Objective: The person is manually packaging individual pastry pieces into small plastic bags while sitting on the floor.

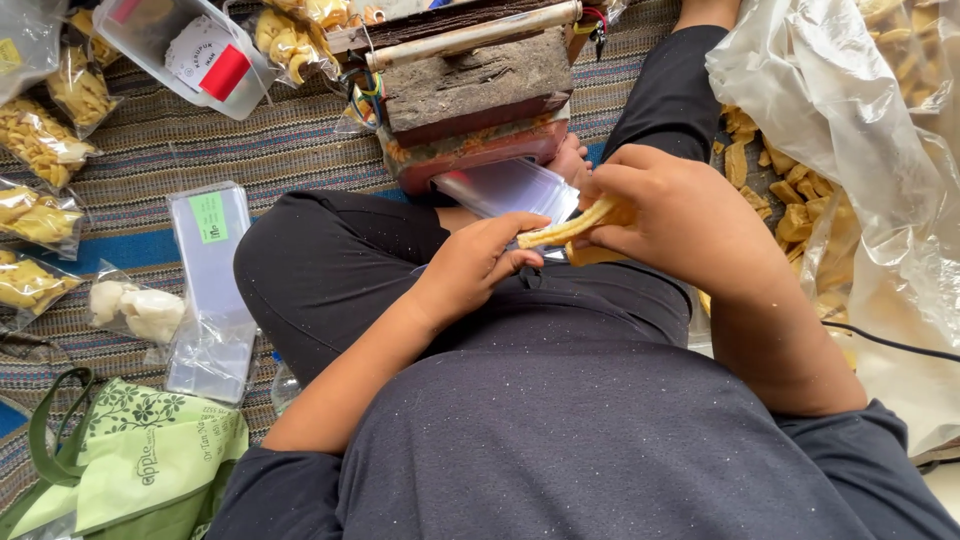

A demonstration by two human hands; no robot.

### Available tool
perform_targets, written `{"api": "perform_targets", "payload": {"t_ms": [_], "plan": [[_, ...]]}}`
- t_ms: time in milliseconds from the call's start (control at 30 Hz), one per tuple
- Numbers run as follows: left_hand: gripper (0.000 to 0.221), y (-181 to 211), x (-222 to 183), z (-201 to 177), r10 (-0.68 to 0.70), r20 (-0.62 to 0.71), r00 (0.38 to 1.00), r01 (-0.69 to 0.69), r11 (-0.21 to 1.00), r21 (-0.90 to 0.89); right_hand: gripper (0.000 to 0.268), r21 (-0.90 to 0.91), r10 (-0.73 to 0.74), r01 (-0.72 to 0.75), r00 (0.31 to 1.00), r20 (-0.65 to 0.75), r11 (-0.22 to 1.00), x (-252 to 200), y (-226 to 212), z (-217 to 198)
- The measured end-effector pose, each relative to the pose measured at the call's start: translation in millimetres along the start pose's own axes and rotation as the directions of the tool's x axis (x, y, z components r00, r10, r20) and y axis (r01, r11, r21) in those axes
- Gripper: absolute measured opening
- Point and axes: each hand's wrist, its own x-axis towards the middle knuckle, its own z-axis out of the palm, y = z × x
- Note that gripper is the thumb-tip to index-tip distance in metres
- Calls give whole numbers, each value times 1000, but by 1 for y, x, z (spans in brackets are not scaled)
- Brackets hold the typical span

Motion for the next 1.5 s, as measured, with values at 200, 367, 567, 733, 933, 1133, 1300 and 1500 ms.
{"api": "perform_targets", "payload": {"t_ms": [200,367,567,733,933,1133,1300,1500], "plan": [[19,14,13,-7,-6,51,999,10,997,-71,49,-37,-103,98,983,-150,994,20,-22,8],[43,8,22,-10,8,-64,998,-16,992,-126,62,88,-201,221,961,-192,971,34,-21,18],[65,11,34,-30,-11,-117,993,-15,974,-225,95,577,-309,263,951,-20,773,21,-15,-31],[71,21,41,-41,40,-145,989,-75,967,-244,69,797,-120,221,975,-186,563,16,-19,-20],[59,40,40,-41,126,-257,958,-232,867,-440,68,86,-376,458,811,-448,885,5,-20,-10],[55,49,36,-36,84,-286,954,-199,893,-403,9,-16,-421,466,783,-457,885,4,-31,-7],[113,24,29,-43,95,101,990,2,718,-696,3,137,-368,461,827,-425,877,5,-13,1],[55,0,19,-15,-176,153,972,231,616,-753,33,253,-259,433,817,-515,865,11,-12,6]]}}
